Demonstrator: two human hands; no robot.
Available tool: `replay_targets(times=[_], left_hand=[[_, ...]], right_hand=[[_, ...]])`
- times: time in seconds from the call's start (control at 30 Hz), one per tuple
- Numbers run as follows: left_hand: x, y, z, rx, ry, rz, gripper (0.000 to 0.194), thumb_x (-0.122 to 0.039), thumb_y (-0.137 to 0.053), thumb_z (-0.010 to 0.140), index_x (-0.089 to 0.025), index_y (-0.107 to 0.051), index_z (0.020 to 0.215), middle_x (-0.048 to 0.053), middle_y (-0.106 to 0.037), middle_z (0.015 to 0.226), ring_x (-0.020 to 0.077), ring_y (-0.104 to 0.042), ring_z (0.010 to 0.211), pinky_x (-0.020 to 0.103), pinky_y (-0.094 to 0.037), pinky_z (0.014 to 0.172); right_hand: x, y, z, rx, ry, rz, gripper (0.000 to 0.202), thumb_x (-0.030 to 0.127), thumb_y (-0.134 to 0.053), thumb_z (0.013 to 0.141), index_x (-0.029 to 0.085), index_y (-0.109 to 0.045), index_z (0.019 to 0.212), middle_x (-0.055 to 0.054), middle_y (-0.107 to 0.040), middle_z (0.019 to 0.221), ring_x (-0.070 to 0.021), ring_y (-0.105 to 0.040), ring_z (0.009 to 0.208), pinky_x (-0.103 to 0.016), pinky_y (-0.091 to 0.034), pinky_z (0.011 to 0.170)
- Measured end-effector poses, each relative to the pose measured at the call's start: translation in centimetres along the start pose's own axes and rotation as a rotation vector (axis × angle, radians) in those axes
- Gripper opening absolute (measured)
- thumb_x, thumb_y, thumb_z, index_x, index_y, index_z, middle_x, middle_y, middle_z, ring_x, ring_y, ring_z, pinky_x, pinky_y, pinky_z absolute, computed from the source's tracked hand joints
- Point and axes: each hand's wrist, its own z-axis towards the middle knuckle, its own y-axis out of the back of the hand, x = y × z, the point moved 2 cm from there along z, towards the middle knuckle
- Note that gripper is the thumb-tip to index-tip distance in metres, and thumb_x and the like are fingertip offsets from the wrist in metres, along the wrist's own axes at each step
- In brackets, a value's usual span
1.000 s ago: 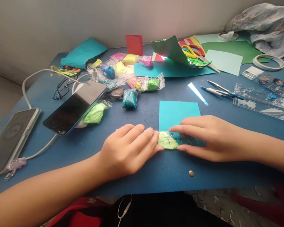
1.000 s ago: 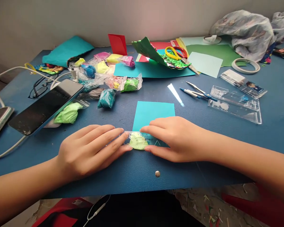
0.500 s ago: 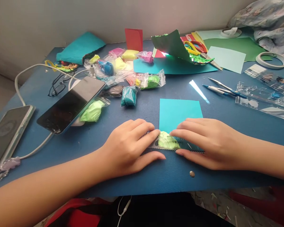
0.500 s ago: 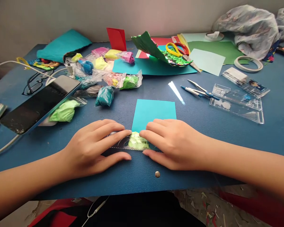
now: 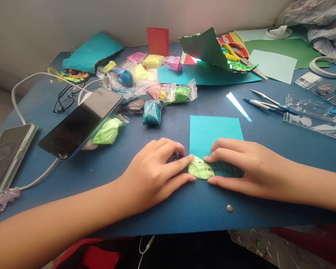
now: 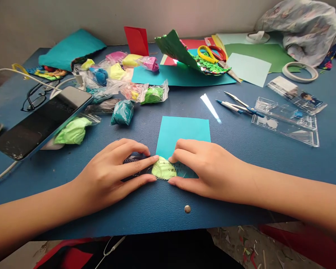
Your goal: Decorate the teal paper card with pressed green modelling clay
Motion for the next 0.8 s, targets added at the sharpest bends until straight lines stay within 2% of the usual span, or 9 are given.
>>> replay_targets(times=[0.13, 0.27, 0.37, 0.43, 0.47, 0.6, 0.8], left_hand=[[0.0, 0.0, 0.0, 0.013, -0.004, 0.011, 0.026, -0.033, -0.056, 0.095, -0.015, -0.07, 0.108, 0.01, -0.065, 0.096, 0.0196, -0.06, 0.087, 0.034, -0.051, 0.077], [-0.2, -0.1, -0.1, 0.007, -0.024, 0.044, 0.025, -0.03, -0.06, 0.093, -0.013, -0.068, 0.109, 0.012, -0.065, 0.098, 0.0206, -0.061, 0.087, 0.035, -0.052, 0.078], [-0.6, 0.4, -0.4, -0.115, -0.053, 0.064, 0.022, -0.028, -0.059, 0.092, -0.013, -0.067, 0.107, 0.012, -0.065, 0.097, 0.0221, -0.061, 0.09, 0.037, -0.052, 0.079], [-0.9, 1.0, -0.8, -0.212, -0.125, 0.06, 0.016, -0.025, -0.058, 0.091, -0.017, -0.067, 0.101, 0.009, -0.065, 0.092, 0.0211, -0.061, 0.086, 0.036, -0.052, 0.074], [-1.2, 1.3, -0.9, -0.22, -0.184, 0.054, 0.013, -0.024, -0.058, 0.09, -0.019, -0.067, 0.097, 0.007, -0.064, 0.088, 0.0201, -0.06, 0.083, 0.034, -0.051, 0.071], [-2.2, 1.7, -0.9, -0.099, -0.376, 0.036, 0.007, -0.018, -0.061, 0.086, -0.019, -0.068, 0.083, 0.003, -0.064, 0.08, 0.0166, -0.061, 0.076, 0.03, -0.05, 0.06], [-2.2, 1.1, -0.1, -0.13, -0.324, 0.048, 0.011, -0.013, -0.055, 0.089, -0.015, -0.064, 0.084, 0.005, -0.067, 0.075, 0.0163, -0.063, 0.071, 0.029, -0.052, 0.061]], right_hand=[[-0.1, -0.2, -0.1, -0.001, 0.003, -0.017, 0.021, 0.034, -0.049, 0.097, 0.016, -0.059, 0.101, -0.008, -0.063, 0.09, -0.0147, -0.059, 0.071, -0.024, -0.045, 0.06], [0.0, -0.3, -0.1, 0.023, -0.007, -0.064, 0.029, 0.042, -0.052, 0.095, 0.016, -0.059, 0.103, -0.008, -0.062, 0.089, -0.0162, -0.058, 0.069, -0.026, -0.044, 0.059], [-0.1, -0.1, 0.0, 0.052, -0.018, -0.022, 0.028, 0.04, -0.051, 0.096, 0.015, -0.059, 0.106, -0.009, -0.063, 0.09, -0.0157, -0.059, 0.071, -0.026, -0.045, 0.061], [-0.2, 0.2, 0.1, 0.068, -0.029, 0.032, 0.025, 0.035, -0.049, 0.096, 0.016, -0.059, 0.107, -0.009, -0.064, 0.091, -0.0149, -0.059, 0.072, -0.025, -0.045, 0.062], [-0.3, 0.4, 0.2, 0.077, -0.033, 0.063, 0.024, 0.034, -0.049, 0.096, 0.016, -0.06, 0.107, -0.008, -0.064, 0.091, -0.0144, -0.06, 0.072, -0.024, -0.045, 0.062], [-0.8, 1.0, 0.6, 0.111, -0.056, 0.178, 0.023, 0.034, -0.048, 0.097, 0.017, -0.063, 0.102, -0.006, -0.065, 0.088, -0.0117, -0.059, 0.068, -0.022, -0.045, 0.06], [-0.7, 1.3, 0.7, 0.093, -0.071, 0.214, 0.022, 0.034, -0.05, 0.097, 0.018, -0.066, 0.096, -0.005, -0.067, 0.085, -0.0116, -0.061, 0.069, -0.021, -0.046, 0.06]])
